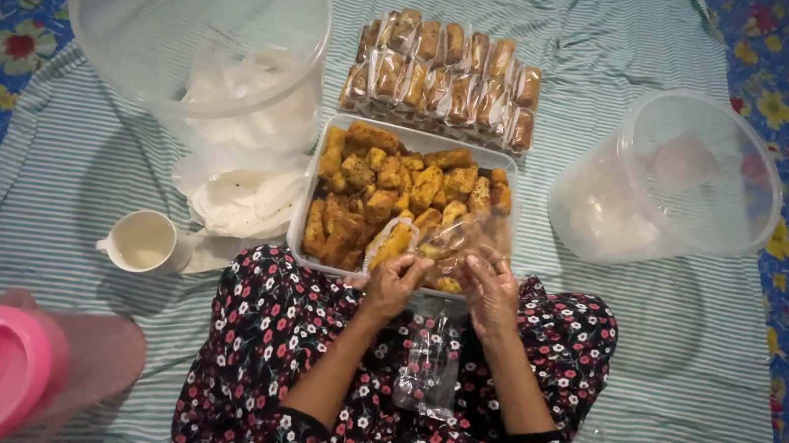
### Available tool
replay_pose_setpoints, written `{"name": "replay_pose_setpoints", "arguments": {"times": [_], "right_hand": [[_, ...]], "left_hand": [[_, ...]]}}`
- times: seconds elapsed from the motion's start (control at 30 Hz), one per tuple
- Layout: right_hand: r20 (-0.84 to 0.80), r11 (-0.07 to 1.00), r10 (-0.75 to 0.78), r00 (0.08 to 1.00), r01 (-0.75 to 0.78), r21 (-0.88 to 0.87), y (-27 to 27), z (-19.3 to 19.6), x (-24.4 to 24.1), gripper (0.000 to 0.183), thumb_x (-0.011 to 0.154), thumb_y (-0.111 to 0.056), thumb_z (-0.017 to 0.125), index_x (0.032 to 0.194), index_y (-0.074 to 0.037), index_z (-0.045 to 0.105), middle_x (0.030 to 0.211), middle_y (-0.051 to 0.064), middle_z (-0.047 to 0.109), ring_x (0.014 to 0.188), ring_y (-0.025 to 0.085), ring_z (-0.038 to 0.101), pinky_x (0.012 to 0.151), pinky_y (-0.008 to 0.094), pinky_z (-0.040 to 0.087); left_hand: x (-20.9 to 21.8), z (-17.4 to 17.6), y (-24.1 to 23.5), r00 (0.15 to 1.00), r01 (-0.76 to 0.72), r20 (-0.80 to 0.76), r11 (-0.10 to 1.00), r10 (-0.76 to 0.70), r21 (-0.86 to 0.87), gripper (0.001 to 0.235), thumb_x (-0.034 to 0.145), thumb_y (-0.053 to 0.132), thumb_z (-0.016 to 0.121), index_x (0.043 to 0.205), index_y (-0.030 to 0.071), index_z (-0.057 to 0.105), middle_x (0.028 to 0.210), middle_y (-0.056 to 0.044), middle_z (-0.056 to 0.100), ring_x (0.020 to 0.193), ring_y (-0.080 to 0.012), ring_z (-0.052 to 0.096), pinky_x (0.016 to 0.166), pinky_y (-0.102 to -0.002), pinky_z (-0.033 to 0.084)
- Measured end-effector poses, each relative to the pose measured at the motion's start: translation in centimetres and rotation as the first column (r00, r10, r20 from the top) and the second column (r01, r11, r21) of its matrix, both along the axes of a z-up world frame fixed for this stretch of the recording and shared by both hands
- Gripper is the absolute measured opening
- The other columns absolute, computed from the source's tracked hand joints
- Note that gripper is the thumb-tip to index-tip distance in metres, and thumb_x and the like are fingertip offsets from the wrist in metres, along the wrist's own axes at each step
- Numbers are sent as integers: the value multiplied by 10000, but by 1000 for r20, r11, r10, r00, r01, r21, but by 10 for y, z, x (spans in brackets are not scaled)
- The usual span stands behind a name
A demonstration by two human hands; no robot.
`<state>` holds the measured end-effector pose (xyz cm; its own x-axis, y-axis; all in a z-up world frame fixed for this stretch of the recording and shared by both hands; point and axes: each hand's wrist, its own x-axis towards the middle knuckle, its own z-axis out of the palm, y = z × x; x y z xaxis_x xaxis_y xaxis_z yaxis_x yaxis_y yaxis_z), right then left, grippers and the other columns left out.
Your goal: The person individually wraps food items in small plastic sleeves. They pick up a piece of food from a container, place it inside a clear plastic sleeve, and then stack the wrapped items onto a pile.
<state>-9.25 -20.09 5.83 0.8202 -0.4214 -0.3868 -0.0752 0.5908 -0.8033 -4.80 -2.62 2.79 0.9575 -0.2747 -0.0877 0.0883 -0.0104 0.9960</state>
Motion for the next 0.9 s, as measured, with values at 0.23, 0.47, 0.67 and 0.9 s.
{"name": "replay_pose_setpoints", "arguments": {"times": [0.23, 0.47, 0.67, 0.9], "right_hand": [[-35, 994, -33, 999, 29, -103, -3, -7, -3, 378, 873, -47, 789, 1194, -94, 596, 968, 18, 679, 866, 175, 752, 779, 308, 657], [-53, 992, -28, 998, 21, -128, -8, -18, -1, 383, 874, -65, 793, 1199, -107, 595, 978, 5, 673, 876, 159, 743, 787, 296, 657], [-43, 991, -32, 999, 26, -130, -3, -12, 2, 365, 883, -67, 782, 1193, -105, 594, 966, -1, 678, 846, 133, 740, 762, 265, 652], [-41, 990, -7, 999, 1, -138, 3, -16, 3, 364, 873, -66, 793, 1181, -108, 604, 978, 19, 701, 852, 144, 744, 774, 281, 648]], "left_hand": [[-1, 60, 5, 998, -52, 16, 994, 53, -92, 85, 916, 178, 782, 896, 96, 792, 669, -34, 694, 698, -91, 582, 685, -283, 554], [4, 40, 2, 999, -32, 41, 999, 32, 4, 211, 959, 265, 742, 795, 134, 730, 600, -36, 657, 636, -90, 579, 628, -289, 534], [8, 2, -4, 992, -77, -109, 987, 62, -140, 345, 785, 286, 917, 890, 96, 648, 815, -82, 701, 723, -111, 634, 636, -250, 548], [10, 0, -2, 978, -67, -207, 926, -12, -372, 671, 833, 6, 814, 1425, 27, 498, 970, -105, 753, 851, -107, 725, 739, -217, 640]]}}
